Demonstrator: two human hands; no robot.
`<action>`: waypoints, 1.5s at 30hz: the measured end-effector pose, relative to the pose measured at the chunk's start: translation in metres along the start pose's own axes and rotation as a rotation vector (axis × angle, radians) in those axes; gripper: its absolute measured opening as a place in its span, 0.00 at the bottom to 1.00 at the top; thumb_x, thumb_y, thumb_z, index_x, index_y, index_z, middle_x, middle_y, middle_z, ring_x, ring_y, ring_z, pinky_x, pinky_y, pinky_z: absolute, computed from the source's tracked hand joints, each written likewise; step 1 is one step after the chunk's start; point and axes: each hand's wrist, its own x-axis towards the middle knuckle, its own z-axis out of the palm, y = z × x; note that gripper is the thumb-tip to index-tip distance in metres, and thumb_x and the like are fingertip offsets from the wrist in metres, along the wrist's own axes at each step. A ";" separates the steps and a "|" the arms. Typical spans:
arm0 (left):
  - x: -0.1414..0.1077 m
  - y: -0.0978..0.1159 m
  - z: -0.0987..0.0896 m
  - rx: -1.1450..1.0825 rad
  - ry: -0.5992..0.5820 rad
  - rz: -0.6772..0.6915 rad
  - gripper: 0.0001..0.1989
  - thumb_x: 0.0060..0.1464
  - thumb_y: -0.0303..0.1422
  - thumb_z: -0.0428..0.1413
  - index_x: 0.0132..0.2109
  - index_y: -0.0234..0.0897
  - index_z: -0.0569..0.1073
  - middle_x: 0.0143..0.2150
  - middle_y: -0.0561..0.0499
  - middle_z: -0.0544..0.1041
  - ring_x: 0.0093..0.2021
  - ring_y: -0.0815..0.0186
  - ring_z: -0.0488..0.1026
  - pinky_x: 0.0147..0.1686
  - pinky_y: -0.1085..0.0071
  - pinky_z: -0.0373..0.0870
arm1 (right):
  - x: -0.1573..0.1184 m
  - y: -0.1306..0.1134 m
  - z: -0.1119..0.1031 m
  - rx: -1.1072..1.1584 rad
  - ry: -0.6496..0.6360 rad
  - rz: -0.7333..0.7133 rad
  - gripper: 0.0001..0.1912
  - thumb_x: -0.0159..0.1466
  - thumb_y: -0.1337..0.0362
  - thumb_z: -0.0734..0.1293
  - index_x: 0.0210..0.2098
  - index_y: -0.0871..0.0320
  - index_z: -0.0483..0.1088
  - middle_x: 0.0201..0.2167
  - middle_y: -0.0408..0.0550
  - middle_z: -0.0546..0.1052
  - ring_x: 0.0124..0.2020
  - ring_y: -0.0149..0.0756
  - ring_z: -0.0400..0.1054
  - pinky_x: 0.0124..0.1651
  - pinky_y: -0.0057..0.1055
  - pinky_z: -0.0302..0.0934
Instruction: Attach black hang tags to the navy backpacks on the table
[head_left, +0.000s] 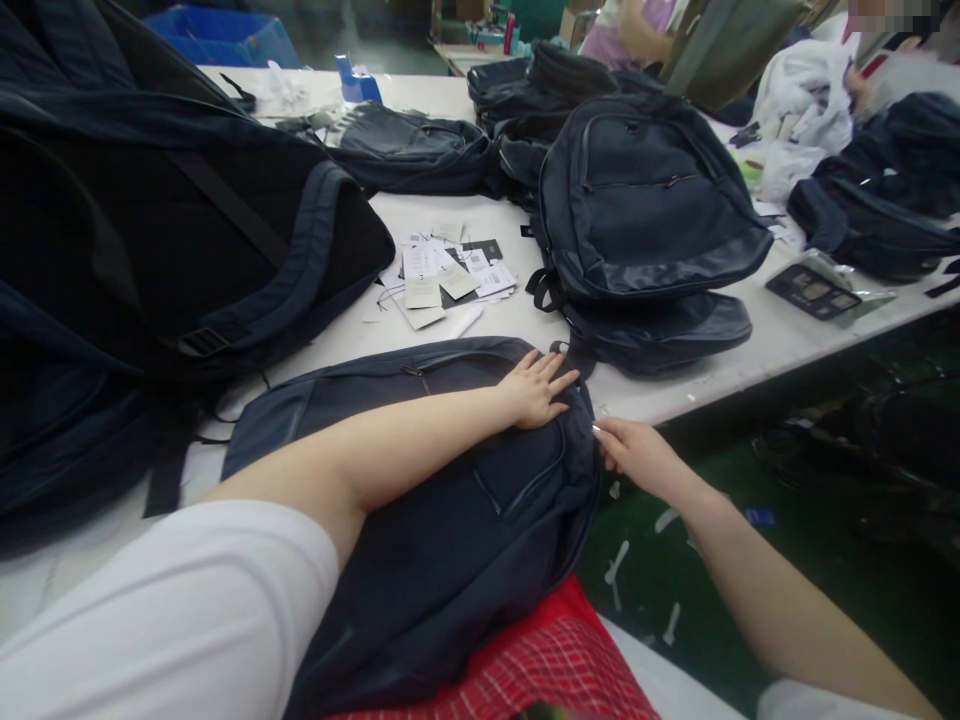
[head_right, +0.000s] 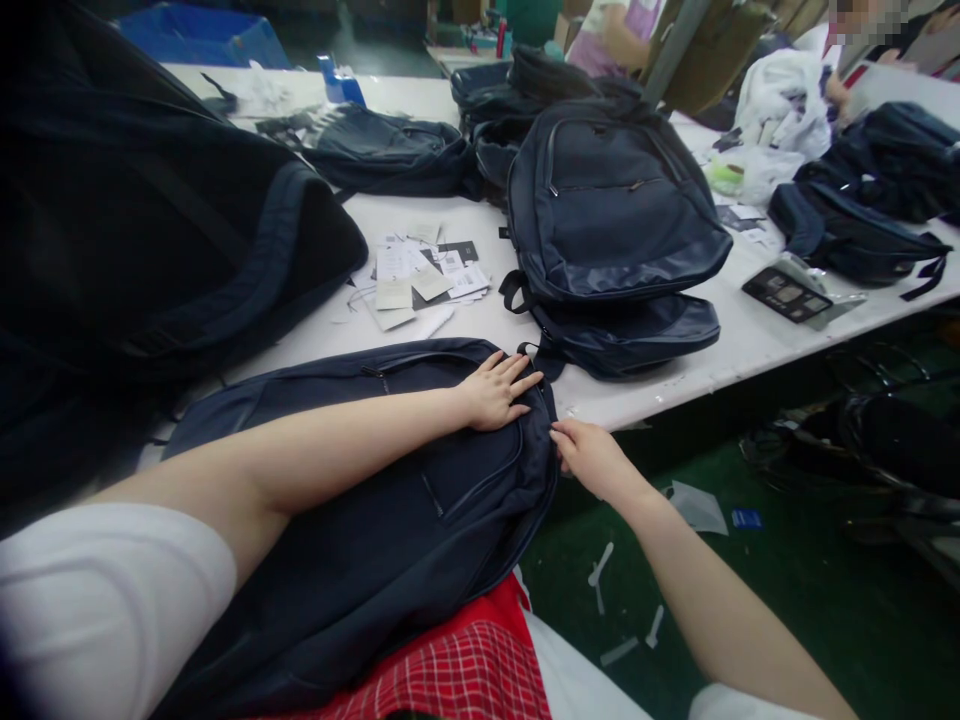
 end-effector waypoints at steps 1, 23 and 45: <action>0.000 0.000 0.000 0.000 0.000 0.000 0.33 0.62 0.48 0.44 0.69 0.38 0.51 0.71 0.37 0.51 0.71 0.52 0.45 0.67 0.52 0.38 | 0.000 0.001 0.001 -0.077 0.043 -0.024 0.16 0.67 0.60 0.55 0.43 0.58 0.73 0.23 0.44 0.76 0.23 0.35 0.69 0.30 0.29 0.60; -0.004 0.050 -0.137 -0.217 0.027 0.518 0.23 0.65 0.33 0.39 0.36 0.35 0.78 0.42 0.45 0.80 0.50 0.61 0.73 0.56 0.61 0.61 | -0.061 -0.071 0.002 0.571 0.503 -0.365 0.12 0.67 0.55 0.61 0.37 0.56 0.72 0.25 0.44 0.75 0.23 0.32 0.69 0.28 0.29 0.67; -0.225 -0.092 -0.129 -0.154 0.169 -0.472 0.21 0.59 0.47 0.50 0.51 0.39 0.76 0.53 0.44 0.77 0.54 0.56 0.73 0.55 0.61 0.68 | 0.051 -0.052 0.062 0.493 0.035 -0.161 0.32 0.55 0.41 0.64 0.44 0.61 0.74 0.44 0.58 0.79 0.44 0.50 0.73 0.49 0.39 0.65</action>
